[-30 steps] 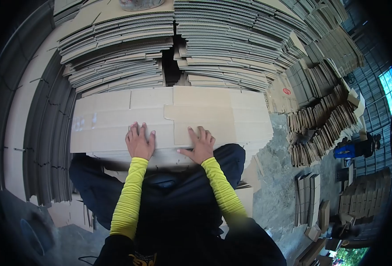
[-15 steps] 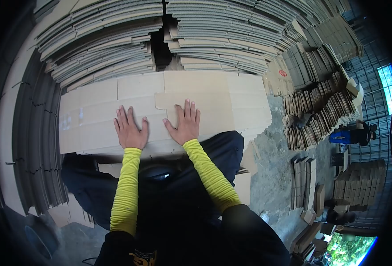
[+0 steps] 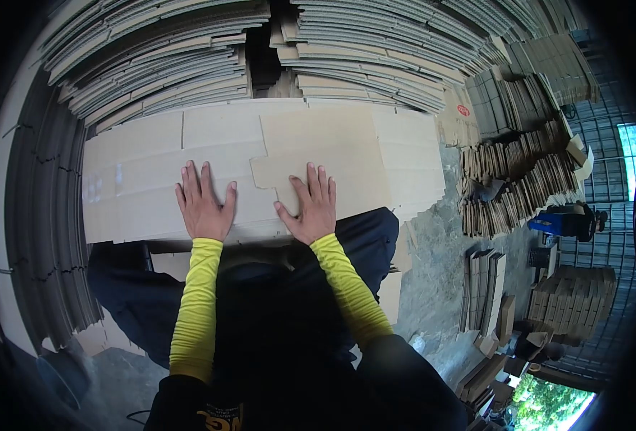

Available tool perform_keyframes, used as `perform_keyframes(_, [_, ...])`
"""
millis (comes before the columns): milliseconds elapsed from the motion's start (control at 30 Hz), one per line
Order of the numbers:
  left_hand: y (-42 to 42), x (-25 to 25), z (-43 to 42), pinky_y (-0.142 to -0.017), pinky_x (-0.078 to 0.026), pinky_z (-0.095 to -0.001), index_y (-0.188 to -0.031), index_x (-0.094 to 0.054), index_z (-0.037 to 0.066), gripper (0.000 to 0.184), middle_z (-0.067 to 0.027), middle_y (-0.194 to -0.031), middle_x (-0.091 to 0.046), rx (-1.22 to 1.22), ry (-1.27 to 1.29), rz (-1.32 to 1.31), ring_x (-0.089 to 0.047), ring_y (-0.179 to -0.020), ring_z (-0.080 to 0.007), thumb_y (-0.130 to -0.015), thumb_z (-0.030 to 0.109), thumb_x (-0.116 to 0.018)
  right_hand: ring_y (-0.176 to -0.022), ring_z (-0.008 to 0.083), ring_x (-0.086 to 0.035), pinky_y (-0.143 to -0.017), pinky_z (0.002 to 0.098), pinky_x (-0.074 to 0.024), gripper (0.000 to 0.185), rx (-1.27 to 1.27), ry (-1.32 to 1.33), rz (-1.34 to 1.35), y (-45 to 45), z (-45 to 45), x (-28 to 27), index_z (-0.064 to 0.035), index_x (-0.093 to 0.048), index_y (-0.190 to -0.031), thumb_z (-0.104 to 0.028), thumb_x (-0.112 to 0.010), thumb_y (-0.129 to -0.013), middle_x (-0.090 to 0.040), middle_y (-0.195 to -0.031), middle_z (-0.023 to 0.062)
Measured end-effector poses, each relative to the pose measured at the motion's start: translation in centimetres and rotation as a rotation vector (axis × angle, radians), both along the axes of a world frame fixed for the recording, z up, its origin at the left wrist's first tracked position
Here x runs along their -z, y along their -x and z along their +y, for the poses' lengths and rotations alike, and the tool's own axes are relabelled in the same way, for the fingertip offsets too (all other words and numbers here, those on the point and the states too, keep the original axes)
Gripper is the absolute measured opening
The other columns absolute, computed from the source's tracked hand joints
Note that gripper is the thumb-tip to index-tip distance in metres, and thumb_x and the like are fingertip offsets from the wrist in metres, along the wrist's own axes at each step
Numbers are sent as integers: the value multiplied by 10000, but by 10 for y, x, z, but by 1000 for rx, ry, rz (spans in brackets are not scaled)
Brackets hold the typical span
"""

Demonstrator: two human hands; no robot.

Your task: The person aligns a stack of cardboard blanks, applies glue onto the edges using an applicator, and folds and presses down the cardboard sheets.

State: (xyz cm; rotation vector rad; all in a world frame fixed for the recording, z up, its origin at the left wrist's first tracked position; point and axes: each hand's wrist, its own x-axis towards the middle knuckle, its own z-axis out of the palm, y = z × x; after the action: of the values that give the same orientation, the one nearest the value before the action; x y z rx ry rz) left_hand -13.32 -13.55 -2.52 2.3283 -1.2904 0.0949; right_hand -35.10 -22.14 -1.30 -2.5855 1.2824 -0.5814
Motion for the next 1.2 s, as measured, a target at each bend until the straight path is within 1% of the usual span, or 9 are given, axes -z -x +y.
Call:
perform_keyframes(100, [2, 0, 3, -1228, -162, -543, -1513, -424, 93, 734, -201, -1626, -294, 8, -10, -10, -263, -1513, -360, -931, 502, -607, -1485, 445, -262, -1185, 623, -179, 632, 42, 18, -32, -12, -4, 2, -100, -585, -1342, -489, -696, -857, -322, -1604, 213])
perform_keyframes(233, [1, 0, 2, -1231, -152, -542, -1516, -421, 82, 741, -206, -1631, -282, 7, -30, -33, -253, -1518, -354, -943, 519, -592, -1479, 448, -261, -1183, 630, -168, 619, 89, 38, -80, -30, -14, 7, -99, -587, -1329, -483, -693, -856, -324, -1608, 196])
perform_keyframes(400, [3, 3, 2, -1236, -132, -538, -1526, -407, 79, 749, -207, -1636, -271, 0, -63, -30, -227, -1528, -348, -955, 536, -571, -1482, 454, -240, -1178, 645, -151, 616, 188, 33, -38, -50, -29, 12, -117, -578, -1346, -496, -666, -868, -334, -1609, 167])
perform_keyframes(433, [3, 3, 1, -1236, -132, -538, -1526, -407, 79, 749, -207, -1636, -271, 3, -57, -36, -227, -1528, -348, -955, 536, -571, -1482, 454, -240, -1178, 645, -151, 616, 191, 38, -43, -54, -30, 12, -117, -578, -1346, -496, -666, -868, -334, -1609, 167])
perform_keyframes(500, [4, 2, 2, -1238, -128, -536, -1527, -402, 79, 753, -205, -1639, -266, -3, -68, -27, -220, -1531, -345, -955, 539, -568, -1495, 463, -200, -1180, 656, -124, 597, 195, 22, -29, -56, -31, 10, -111, -585, -1343, -487, -635, -881, -310, -1620, 177])
perform_keyframes(733, [3, -1, 2, -1244, -109, -527, -1525, -398, 78, 755, -199, -1643, -259, 10, -62, 25, -212, -1535, -338, -954, 546, -559, -1500, 439, -210, -1189, 637, -125, 610, 119, 20, -47, -33, -23, 11, -143, -586, -1368, -518, -625, -888, -336, -1610, 161])
perform_keyframes(800, [3, -2, 1, -1246, -103, -524, -1526, -396, 78, 752, -199, -1642, -261, 2, -72, 33, -209, -1536, -337, -955, 540, -557, -1493, 419, -239, -1191, 617, -144, 606, 73, 44, -33, -26, -21, 10, -159, -589, -1362, -527, -642, -884, -350, -1603, 146])
perform_keyframes(1133, [5, -1, -1, -1249, -94, -520, -1524, -394, 62, 742, -203, -1648, -243, -8, -74, 22, -194, -1540, -337, -964, 530, -527, -1495, 412, -240, -1211, 597, -139, 623, 127, 19, -21, -36, -20, 5, -155, -588, -1361, -541, -634, -875, -361, -1596, 144])
perform_keyframes(1200, [5, 0, -1, -1249, -95, -523, -1520, -400, 57, 744, -208, -1642, -256, -12, -67, 22, -200, -1538, -341, -962, 534, -520, -1498, 423, -239, -1216, 606, -123, 625, 136, -1, -36, -37, -20, 3, -146, -590, -1365, -524, -632, -868, -375, -1588, 163])
